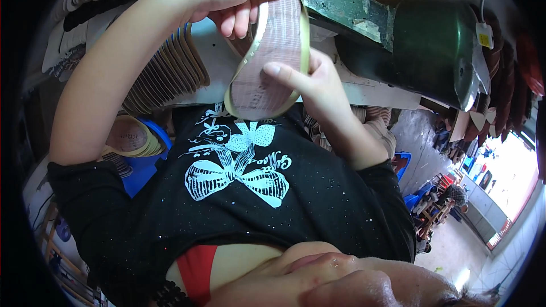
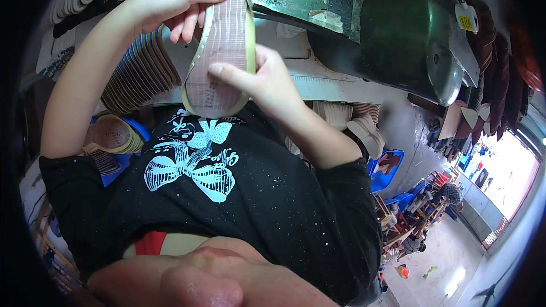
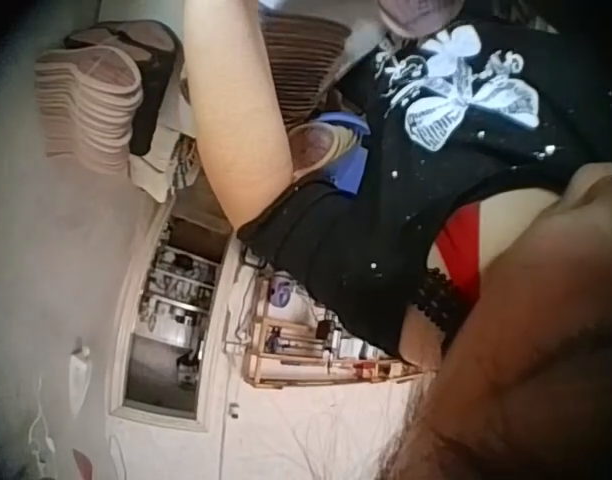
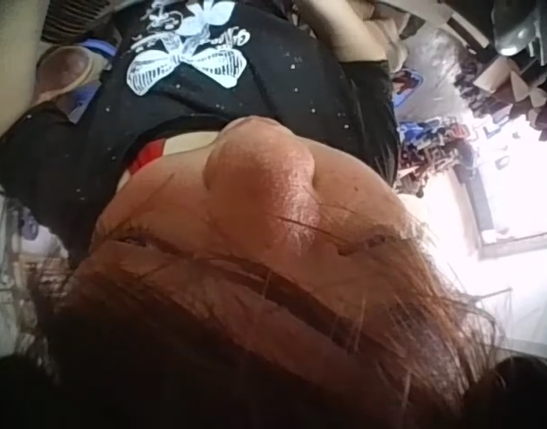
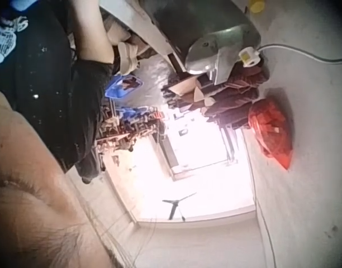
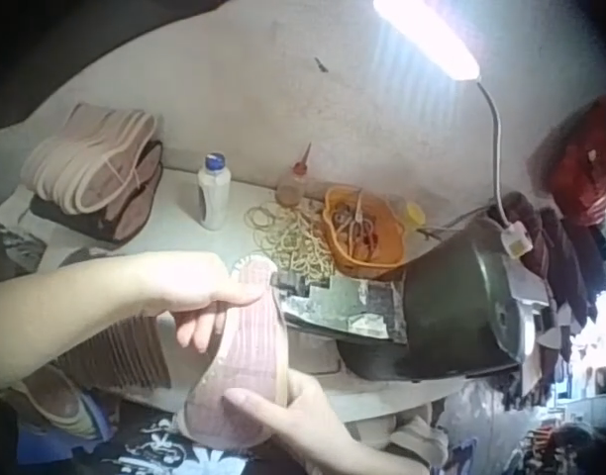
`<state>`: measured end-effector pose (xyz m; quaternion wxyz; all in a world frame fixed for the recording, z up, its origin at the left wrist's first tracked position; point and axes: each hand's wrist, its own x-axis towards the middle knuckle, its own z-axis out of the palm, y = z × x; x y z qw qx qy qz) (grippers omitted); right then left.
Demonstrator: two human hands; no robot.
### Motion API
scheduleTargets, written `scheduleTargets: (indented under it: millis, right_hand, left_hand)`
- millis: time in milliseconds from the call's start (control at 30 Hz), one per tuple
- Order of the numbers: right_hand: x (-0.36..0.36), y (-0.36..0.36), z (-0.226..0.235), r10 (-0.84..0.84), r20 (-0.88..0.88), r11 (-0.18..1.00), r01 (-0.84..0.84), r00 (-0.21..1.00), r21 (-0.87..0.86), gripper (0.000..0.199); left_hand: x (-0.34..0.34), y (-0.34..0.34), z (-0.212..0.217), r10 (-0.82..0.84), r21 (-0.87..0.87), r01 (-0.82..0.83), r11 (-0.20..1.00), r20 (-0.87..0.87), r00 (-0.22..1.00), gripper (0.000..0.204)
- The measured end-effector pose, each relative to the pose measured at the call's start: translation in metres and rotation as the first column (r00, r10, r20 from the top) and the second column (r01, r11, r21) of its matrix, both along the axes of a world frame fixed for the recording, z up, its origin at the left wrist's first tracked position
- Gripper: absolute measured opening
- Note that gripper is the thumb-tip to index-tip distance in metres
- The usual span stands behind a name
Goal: The recorder is assembling or inspecting shoe insoles by aligning and stacking them at a workbench.
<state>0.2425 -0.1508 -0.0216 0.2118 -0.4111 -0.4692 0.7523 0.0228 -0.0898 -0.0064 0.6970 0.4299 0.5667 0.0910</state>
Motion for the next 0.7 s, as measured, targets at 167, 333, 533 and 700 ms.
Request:
scheduleTargets:
  millis: [167,333,533,700]
  right_hand:
    - [0.001,0.008,-0.01,-0.073,-0.096,0.997,0.069,0.993,-0.038,0.027]
    - [-0.014,0.027,-0.025,-0.194,-0.184,0.981,0.189,0.964,-0.043,0.025]
    - [-0.034,0.038,-0.027,-0.306,-0.285,0.952,0.285,0.908,-0.111,0.025]
    - [-0.021,0.016,-0.026,-0.237,-0.195,0.971,0.239,0.952,-0.015,0.028]
  left_hand:
    - [-0.003,0.014,0.026,-0.116,0.086,0.146,0.986,-0.289,0.95,0.061]
    - [-0.003,0.016,0.029,0.08,0.458,0.263,0.849,-0.605,0.792,0.067]
    - [-0.01,0.001,0.003,0.134,0.288,-0.197,0.937,0.227,0.965,0.054]
    - [-0.002,-0.002,-0.028,0.318,0.319,-0.382,0.867,0.235,0.918,0.043]
